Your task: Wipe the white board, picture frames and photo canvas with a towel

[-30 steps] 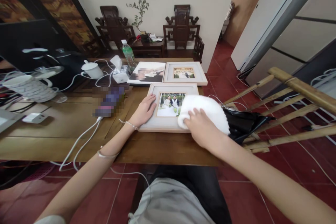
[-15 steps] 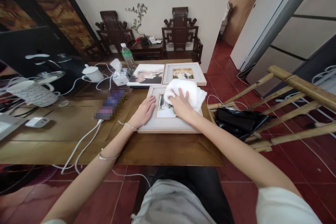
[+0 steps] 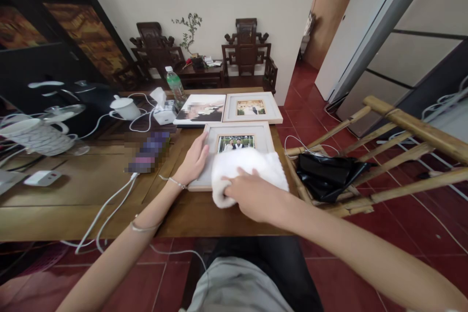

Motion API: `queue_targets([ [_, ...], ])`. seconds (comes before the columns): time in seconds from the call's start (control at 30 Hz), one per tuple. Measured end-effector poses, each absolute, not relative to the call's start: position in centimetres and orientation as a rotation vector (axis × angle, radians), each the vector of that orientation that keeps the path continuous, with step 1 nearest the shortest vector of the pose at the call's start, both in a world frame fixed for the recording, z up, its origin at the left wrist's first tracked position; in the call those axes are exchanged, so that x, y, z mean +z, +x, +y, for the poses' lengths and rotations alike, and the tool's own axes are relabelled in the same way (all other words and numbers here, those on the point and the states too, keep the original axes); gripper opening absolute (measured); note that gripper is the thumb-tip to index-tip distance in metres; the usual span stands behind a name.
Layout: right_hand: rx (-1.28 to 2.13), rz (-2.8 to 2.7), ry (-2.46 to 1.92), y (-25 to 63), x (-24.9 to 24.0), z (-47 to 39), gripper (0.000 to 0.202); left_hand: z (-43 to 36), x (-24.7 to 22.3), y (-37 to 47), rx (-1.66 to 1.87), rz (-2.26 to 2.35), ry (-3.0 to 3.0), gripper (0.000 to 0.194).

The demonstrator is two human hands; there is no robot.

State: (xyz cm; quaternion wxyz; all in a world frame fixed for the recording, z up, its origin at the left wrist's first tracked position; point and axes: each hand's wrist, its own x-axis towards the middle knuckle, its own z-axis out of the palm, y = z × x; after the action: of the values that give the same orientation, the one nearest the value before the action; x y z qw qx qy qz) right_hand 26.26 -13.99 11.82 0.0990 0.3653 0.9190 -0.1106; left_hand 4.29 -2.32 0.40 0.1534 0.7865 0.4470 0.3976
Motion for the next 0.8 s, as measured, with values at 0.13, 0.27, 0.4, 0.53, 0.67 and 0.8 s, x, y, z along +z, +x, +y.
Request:
queue_targets([
  [0.13,-0.315,2.599,1.373,30.6,12.1,-17.7,0.055,-2.0,-0.1,4.3,1.123,1.379,2.226,0.054],
  [0.27,-0.256,2.554,1.536,33.5,9.3,-18.3,0.056,-2.1,0.5,4.6,1.186,1.525,1.784,0.061],
  [0.4,-0.265,2.713,1.490,34.8,7.3,-18.4,0.052,-3.1,2.5,4.8,1.017,1.410,1.093,0.040],
  [0.53,-0.276,2.951,1.447,36.3,6.6,-19.0,0.044,-4.6,4.0,5.0,0.896,1.366,0.732,0.023],
  [0.67,-0.161,3.104,1.581,39.1,6.0,-19.5,0.032,-6.2,4.7,4.4,0.981,1.354,0.642,0.026],
  [0.8,-0.022,3.148,1.704,41.2,4.8,-19.5,0.029,-7.1,7.0,2.4,0.968,1.315,0.485,0.031],
])
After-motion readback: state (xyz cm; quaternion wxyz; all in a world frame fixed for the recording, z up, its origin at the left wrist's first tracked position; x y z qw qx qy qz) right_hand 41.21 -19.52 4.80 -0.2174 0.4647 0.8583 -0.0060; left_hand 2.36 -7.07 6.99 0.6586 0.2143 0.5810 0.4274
